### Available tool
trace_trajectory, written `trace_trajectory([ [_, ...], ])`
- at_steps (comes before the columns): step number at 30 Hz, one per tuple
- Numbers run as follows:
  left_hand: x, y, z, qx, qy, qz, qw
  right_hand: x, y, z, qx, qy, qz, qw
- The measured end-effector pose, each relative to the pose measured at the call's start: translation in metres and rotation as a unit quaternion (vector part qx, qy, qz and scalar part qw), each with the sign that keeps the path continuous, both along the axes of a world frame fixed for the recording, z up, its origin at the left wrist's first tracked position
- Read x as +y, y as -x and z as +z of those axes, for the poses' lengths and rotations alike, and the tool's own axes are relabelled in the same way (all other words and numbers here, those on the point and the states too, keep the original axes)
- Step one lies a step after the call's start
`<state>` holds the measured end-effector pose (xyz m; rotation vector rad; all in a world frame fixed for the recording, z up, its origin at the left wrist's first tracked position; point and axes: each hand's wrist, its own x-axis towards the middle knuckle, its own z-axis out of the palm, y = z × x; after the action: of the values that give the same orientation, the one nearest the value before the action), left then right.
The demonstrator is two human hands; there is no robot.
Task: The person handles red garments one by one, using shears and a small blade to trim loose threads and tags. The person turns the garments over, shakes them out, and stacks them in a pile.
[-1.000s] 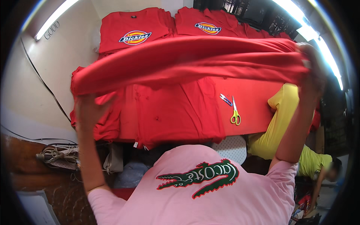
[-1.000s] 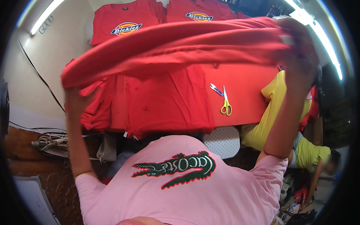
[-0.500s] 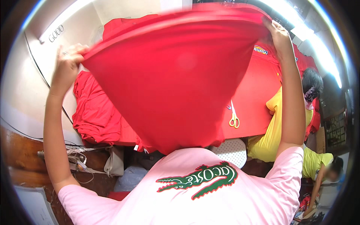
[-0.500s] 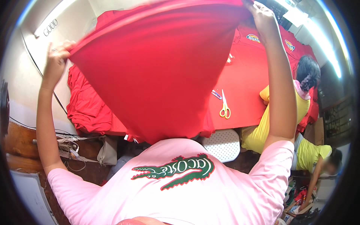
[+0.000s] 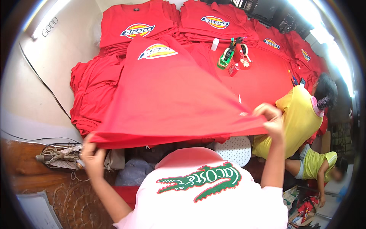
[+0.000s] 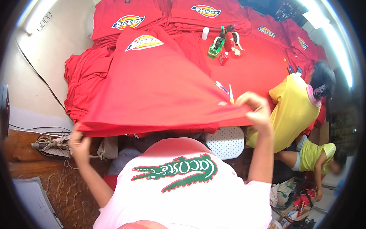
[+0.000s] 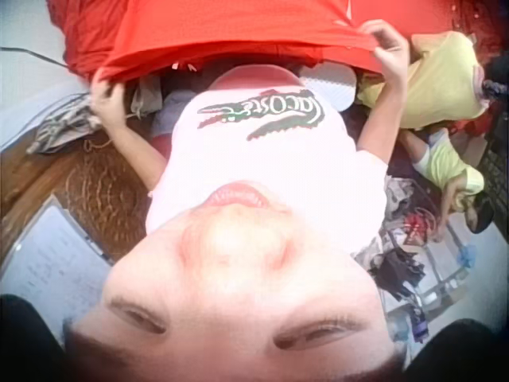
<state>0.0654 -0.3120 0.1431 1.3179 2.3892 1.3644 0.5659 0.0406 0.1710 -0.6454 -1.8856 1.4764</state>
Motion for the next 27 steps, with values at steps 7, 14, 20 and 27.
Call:
trace_trajectory([
  [7,-0.047,0.011,-0.223,-0.228,0.333,-0.105,0.909,-0.051,-0.025,-0.222,-0.305,0.236,0.017,0.922],
  [14,0.04,0.051,-0.243,-0.277,0.24,-0.026,0.93,0.039,0.07,-0.243,-0.239,0.046,-0.141,0.96],
  [20,0.178,0.091,-0.273,-0.396,0.044,0.116,0.91,0.141,0.225,-0.256,-0.233,-0.128,-0.147,0.953],
  [27,0.221,0.11,-0.277,-0.516,-0.008,0.096,0.851,0.174,0.324,-0.223,-0.557,-0.176,-0.028,0.811],
])
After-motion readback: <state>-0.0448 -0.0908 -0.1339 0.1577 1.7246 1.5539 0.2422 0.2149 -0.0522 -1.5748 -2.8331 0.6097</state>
